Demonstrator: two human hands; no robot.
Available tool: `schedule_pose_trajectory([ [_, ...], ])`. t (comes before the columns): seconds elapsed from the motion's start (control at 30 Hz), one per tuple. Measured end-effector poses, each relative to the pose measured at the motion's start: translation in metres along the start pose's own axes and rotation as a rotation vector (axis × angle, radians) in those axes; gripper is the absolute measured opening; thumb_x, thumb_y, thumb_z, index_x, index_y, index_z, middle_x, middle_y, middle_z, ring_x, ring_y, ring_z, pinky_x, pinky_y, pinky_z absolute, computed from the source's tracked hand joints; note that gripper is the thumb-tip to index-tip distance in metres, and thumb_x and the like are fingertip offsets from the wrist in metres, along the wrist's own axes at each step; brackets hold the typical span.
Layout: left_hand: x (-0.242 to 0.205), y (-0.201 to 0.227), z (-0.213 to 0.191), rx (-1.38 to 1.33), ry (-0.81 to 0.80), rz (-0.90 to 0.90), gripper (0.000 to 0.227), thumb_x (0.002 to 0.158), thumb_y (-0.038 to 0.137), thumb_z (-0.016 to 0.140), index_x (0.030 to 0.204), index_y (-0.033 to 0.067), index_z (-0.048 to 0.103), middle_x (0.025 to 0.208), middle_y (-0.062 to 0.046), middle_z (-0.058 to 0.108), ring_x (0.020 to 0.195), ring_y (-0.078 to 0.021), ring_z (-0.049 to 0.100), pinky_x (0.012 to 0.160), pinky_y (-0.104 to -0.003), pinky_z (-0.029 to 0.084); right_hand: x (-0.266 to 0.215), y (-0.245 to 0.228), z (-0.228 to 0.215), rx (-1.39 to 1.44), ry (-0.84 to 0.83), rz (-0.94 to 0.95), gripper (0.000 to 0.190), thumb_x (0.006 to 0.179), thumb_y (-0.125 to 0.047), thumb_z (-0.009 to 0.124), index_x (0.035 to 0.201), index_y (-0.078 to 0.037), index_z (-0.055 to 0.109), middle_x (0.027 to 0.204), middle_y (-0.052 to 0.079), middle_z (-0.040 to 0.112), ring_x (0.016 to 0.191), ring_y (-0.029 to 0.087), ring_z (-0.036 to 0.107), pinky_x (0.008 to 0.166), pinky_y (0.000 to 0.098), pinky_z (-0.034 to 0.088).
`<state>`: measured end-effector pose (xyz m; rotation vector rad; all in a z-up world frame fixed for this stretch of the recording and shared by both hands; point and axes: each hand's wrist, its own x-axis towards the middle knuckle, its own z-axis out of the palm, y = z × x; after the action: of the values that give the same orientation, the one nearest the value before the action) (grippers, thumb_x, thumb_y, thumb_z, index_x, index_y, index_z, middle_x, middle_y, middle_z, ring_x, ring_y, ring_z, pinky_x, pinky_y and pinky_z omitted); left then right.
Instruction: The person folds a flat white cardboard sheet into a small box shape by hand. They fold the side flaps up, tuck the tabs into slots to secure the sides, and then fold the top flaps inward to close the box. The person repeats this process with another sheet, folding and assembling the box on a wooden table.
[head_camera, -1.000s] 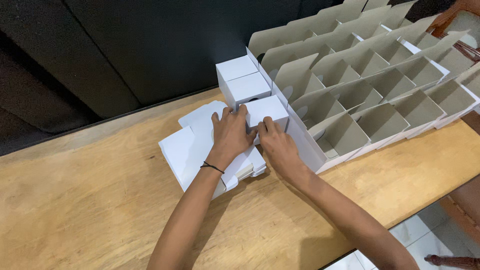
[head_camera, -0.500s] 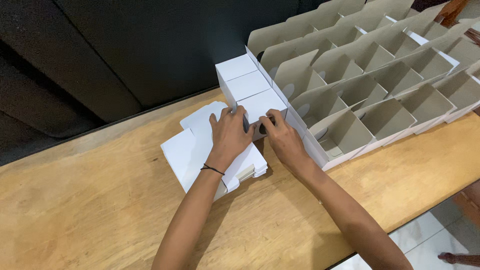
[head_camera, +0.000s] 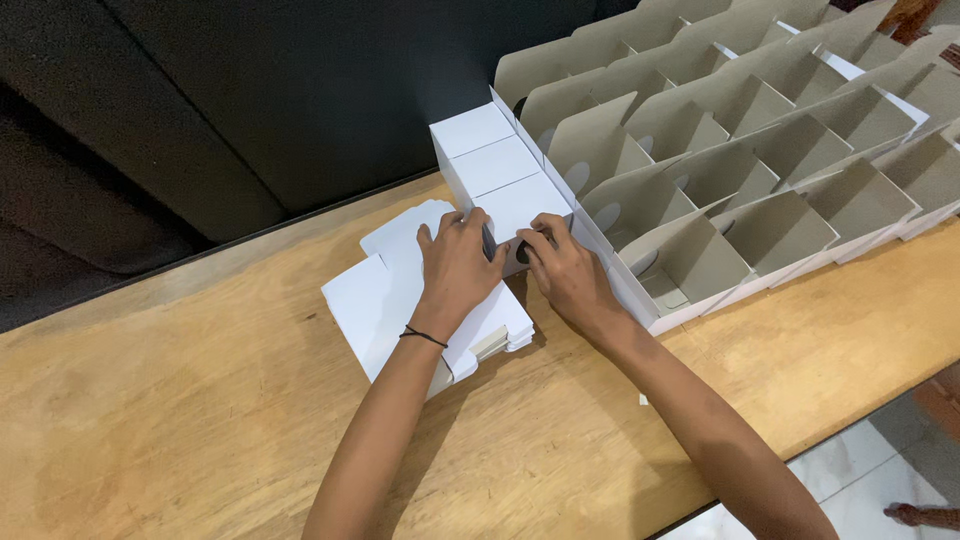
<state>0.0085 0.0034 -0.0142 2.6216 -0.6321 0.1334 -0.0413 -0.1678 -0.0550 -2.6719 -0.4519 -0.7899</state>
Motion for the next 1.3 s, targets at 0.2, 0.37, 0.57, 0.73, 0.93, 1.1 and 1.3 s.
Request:
schedule_pose_trajectory([
  [0.2, -0.004, 0.002, -0.013, -0.144, -0.017, 0.011, 0.044, 0.090, 0.030, 0.068, 0.122, 0.0014, 0.058, 0.105, -0.025, 0.071, 0.129, -0.0416, 0.053, 0.103, -0.078, 0.021, -0.003, -0.003, 0.002, 0.061, 0.016, 0.016, 0.031, 0.094, -0.009, 0.063, 0.125, -0.012, 0.059, 0.117, 0.008, 0.050, 0.104, 0.031, 0.068, 0.083, 0.0397, 0.061],
  [0.37, -0.008, -0.003, -0.049, -0.436, 0.001, 0.037, 0.053, 0.090, 0.027, 0.067, 0.132, -0.0012, 0.050, 0.121, -0.030, 0.064, 0.127, -0.0485, 0.051, 0.105, -0.074, 0.028, -0.006, -0.026, -0.016, 0.308, 0.085, 0.116, 0.020, 0.093, -0.007, 0.064, 0.113, -0.009, 0.061, 0.104, 0.009, 0.054, 0.092, 0.030, 0.070, 0.073, 0.0373, 0.060],
  [0.57, -0.025, -0.017, -0.097, -0.554, -0.017, 0.049, 0.043, 0.093, 0.021, 0.062, 0.130, 0.0000, 0.054, 0.122, -0.031, 0.062, 0.125, -0.0505, 0.052, 0.106, -0.068, 0.034, -0.012, -0.042, -0.011, 0.771, -0.183, 0.577, 0.038, 0.082, -0.034, 0.078, 0.102, -0.005, 0.065, 0.080, 0.007, 0.064, 0.066, 0.013, 0.062, 0.057, 0.0275, 0.051],
  [0.73, -0.030, -0.042, -0.113, -0.464, -0.191, -0.106, 0.050, 0.095, 0.028, 0.059, 0.137, 0.0006, 0.051, 0.128, -0.029, 0.060, 0.129, -0.0473, 0.050, 0.108, -0.062, 0.036, -0.012, -0.042, -0.006, 0.967, -0.272, 0.770, 0.047, 0.077, -0.030, 0.085, 0.098, 0.005, 0.064, 0.078, 0.008, 0.060, 0.065, 0.010, 0.058, 0.057, 0.0211, 0.047],
  [0.93, -0.027, -0.053, -0.109, -0.414, -0.257, -0.216, 0.061, 0.094, 0.035, 0.060, 0.142, 0.0015, 0.046, 0.135, -0.028, 0.055, 0.132, -0.0456, 0.048, 0.110, -0.060, 0.037, -0.011, -0.028, -0.002, 0.981, -0.266, 0.842, 0.036, 0.077, -0.026, 0.086, 0.090, 0.004, 0.070, 0.082, 0.011, 0.062, 0.070, 0.012, 0.061, 0.059, 0.0216, 0.049],
  [1.1, -0.017, -0.049, -0.092, -0.274, -0.356, -0.119, 0.077, 0.086, 0.041, 0.066, 0.148, 0.0050, 0.040, 0.144, -0.028, 0.047, 0.136, -0.0473, 0.042, 0.113, -0.060, 0.034, -0.010, -0.031, -0.014, 0.937, -0.287, 0.889, 0.025, 0.088, -0.027, 0.075, 0.090, -0.002, 0.074, 0.081, 0.008, 0.064, 0.072, 0.014, 0.061, 0.062, 0.0230, 0.048],
  [1.3, -0.014, -0.047, -0.077, -0.264, -0.381, -0.141, 0.088, 0.079, 0.048, 0.067, 0.151, 0.0055, 0.037, 0.147, -0.024, 0.044, 0.140, -0.0426, 0.039, 0.114, -0.060, 0.030, -0.009, -0.033, -0.030, 0.965, -0.284, 0.837, 0.030, 0.097, -0.029, 0.066, 0.084, -0.004, 0.076, 0.066, 0.008, 0.067, 0.058, 0.012, 0.059, 0.055, 0.0228, 0.047],
])
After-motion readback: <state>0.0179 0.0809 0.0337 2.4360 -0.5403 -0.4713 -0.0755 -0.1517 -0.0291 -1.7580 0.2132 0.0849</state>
